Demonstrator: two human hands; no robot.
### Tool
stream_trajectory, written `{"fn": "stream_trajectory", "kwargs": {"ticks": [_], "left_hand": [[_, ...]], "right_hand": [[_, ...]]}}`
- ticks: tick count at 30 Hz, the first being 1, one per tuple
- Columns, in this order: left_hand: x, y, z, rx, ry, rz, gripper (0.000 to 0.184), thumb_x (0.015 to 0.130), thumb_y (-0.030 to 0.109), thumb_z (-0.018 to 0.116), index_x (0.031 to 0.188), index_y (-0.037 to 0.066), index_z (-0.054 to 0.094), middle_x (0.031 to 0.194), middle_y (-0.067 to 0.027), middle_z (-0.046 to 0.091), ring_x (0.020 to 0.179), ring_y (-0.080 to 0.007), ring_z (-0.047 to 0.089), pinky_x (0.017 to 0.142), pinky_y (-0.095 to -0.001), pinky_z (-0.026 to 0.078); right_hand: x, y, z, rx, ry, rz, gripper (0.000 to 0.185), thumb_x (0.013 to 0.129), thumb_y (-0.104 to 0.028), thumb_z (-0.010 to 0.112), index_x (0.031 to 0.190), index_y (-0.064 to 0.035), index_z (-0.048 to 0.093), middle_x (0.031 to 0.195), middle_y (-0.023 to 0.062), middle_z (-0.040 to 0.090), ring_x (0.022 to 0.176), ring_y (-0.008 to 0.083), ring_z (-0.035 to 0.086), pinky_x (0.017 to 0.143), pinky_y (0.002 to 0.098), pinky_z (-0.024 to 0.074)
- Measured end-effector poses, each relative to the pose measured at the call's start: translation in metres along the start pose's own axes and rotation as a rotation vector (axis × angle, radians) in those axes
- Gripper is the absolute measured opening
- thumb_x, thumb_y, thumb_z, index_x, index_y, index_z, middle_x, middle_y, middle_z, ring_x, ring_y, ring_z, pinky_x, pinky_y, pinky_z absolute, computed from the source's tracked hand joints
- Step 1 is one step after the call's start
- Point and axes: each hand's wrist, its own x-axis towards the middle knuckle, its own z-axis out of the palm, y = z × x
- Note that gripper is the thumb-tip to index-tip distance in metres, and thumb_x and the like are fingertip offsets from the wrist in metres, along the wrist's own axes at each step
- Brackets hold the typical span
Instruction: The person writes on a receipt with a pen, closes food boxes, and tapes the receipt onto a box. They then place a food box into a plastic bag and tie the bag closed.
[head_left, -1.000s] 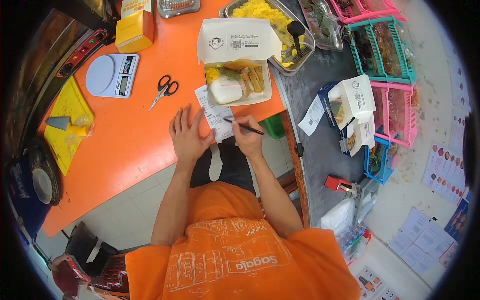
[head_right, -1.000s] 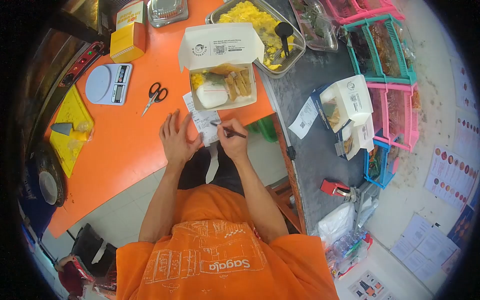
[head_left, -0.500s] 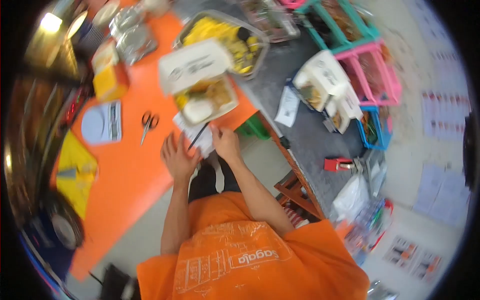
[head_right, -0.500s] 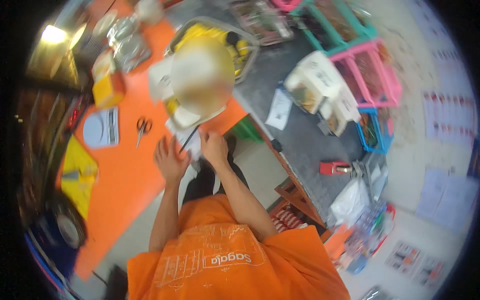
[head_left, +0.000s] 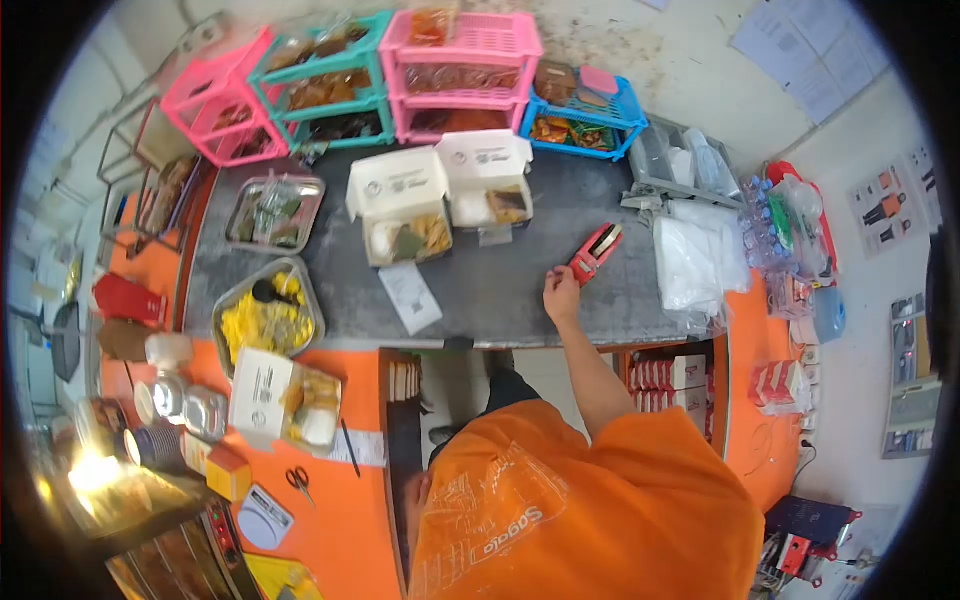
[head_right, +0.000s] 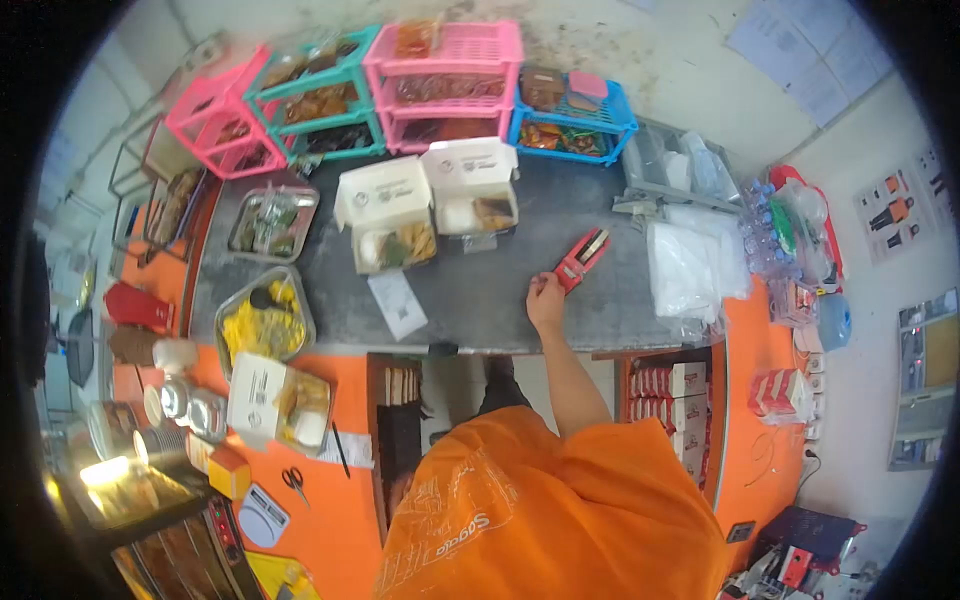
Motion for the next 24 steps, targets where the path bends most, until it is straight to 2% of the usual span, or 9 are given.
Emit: {"fn": "stream_trajectory", "kwargs": {"ticks": [1, 5, 9, 11, 14, 16, 21, 23, 24], "left_hand": [[-0.01, 0.057, -0.011, 0.093, -0.287, -0.552, 0.018, 0.091, 0.014, 0.054, 0.091, -0.002, 0.063, 0.074, -0.0162, 0.06, 0.069, -0.0232, 0.059, 0.065, -0.0375, 0.047], [0.063, 0.156, 0.023, 0.147, -0.455, -0.886, 0.021, 0.091, 0.016, 0.053, 0.096, -0.003, 0.063, 0.078, -0.0168, 0.062, 0.072, -0.0239, 0.062, 0.068, -0.0375, 0.048], [0.189, 0.234, 0.072, 0.3, -0.522, -0.898, 0.026, 0.092, 0.018, 0.053, 0.101, -0.004, 0.063, 0.081, -0.0173, 0.064, 0.076, -0.0246, 0.064, 0.072, -0.0375, 0.05], [0.282, 0.324, 0.118, 0.614, -0.555, -0.823, 0.037, 0.093, 0.02, 0.051, 0.125, 0.002, 0.058, 0.119, -0.019, 0.062, 0.11, -0.0301, 0.059, 0.095, -0.033, 0.044], [0.328, 0.287, 0.176, 0.174, -0.343, -0.543, 0.039, 0.091, 0.031, 0.061, 0.109, -0.003, 0.062, 0.104, -0.0176, 0.067, 0.099, -0.0231, 0.064, 0.085, -0.0358, 0.049], [0.361, 0.299, 0.232, -0.064, -0.223, -0.807, 0.051, 0.093, 0.036, 0.06, 0.122, -0.006, 0.056, 0.112, -0.0171, 0.063, 0.111, -0.0253, 0.058, 0.091, -0.0346, 0.046], [0.388, 0.305, 0.28, -0.068, -0.662, -0.94, 0.041, 0.091, 0.037, 0.063, 0.09, -0.004, 0.063, 0.077, -0.0074, 0.066, 0.069, -0.0215, 0.064, 0.071, -0.0325, 0.052], [0.39, 0.34, 0.272, -0.076, -0.614, -1.003, 0.034, 0.09, 0.033, 0.064, 0.083, -0.001, 0.062, 0.061, -0.004, 0.062, 0.052, -0.0259, 0.06, 0.058, -0.0356, 0.05], [0.398, 0.358, 0.265, 0.291, -0.672, -0.71, 0.027, 0.088, 0.027, 0.064, 0.082, 0.001, 0.062, 0.068, -0.0065, 0.064, 0.06, -0.0281, 0.062, 0.061, -0.0365, 0.05]], "right_hand": [[0.005, 0.002, -0.011, 0.106, -0.129, 0.109, 0.037, 0.085, -0.022, 0.064, 0.108, 0.0053, 0.056, 0.097, 0.0211, 0.061, 0.096, 0.0362, 0.059, 0.087, 0.0436, 0.0455], [0.05, -0.026, 0.014, 0.114, 0.023, -0.016, 0.044, 0.089, -0.034, 0.06, 0.11, 0.0041, 0.056, 0.09, 0.0198, 0.066, 0.088, 0.0366, 0.064, 0.08, 0.046, 0.0488], [0.126, -0.04, 0.066, 0.104, -0.047, -0.078, 0.032, 0.089, -0.024, 0.056, 0.108, 0.0023, 0.056, 0.092, 0.0253, 0.065, 0.091, 0.0426, 0.062, 0.08, 0.0497, 0.0487], [0.133, -0.043, 0.057, 0.054, -0.287, 0.039, 0.028, 0.089, -0.02, 0.054, 0.107, 0.0019, 0.056, 0.092, 0.0275, 0.064, 0.09, 0.0449, 0.061, 0.079, 0.0514, 0.0485], [0.117, -0.04, 0.022, -0.081, -0.494, -0.132, 0.03, 0.087, -0.018, 0.056, 0.109, 0.0018, 0.054, 0.099, 0.0274, 0.062, 0.086, 0.0465, 0.061, 0.078, 0.0527, 0.0496], [0.083, -0.031, -0.003, -0.105, -0.534, -0.064, 0.033, 0.085, -0.015, 0.058, 0.113, 0.0014, 0.051, 0.1, 0.0263, 0.061, 0.09, 0.0453, 0.06, 0.079, 0.0523, 0.0498], [0.034, -0.045, -0.064, -0.201, -0.361, -0.054, 0.036, 0.08, -0.016, 0.063, 0.113, -0.0038, 0.054, 0.119, 0.0258, 0.052, 0.098, 0.0397, 0.055, 0.081, 0.0503, 0.0474], [0.043, -0.059, -0.079, -0.336, -0.38, -0.38, 0.051, 0.075, -0.024, 0.071, 0.12, -0.0096, 0.053, 0.131, 0.0195, 0.044, 0.107, 0.0331, 0.048, 0.087, 0.0447, 0.043], [0.044, -0.054, -0.072, -0.404, -0.418, -0.48, 0.052, 0.07, -0.032, 0.076, 0.114, -0.0115, 0.057, 0.129, 0.0142, 0.048, 0.106, 0.0285, 0.048, 0.088, 0.0408, 0.0395]]}}
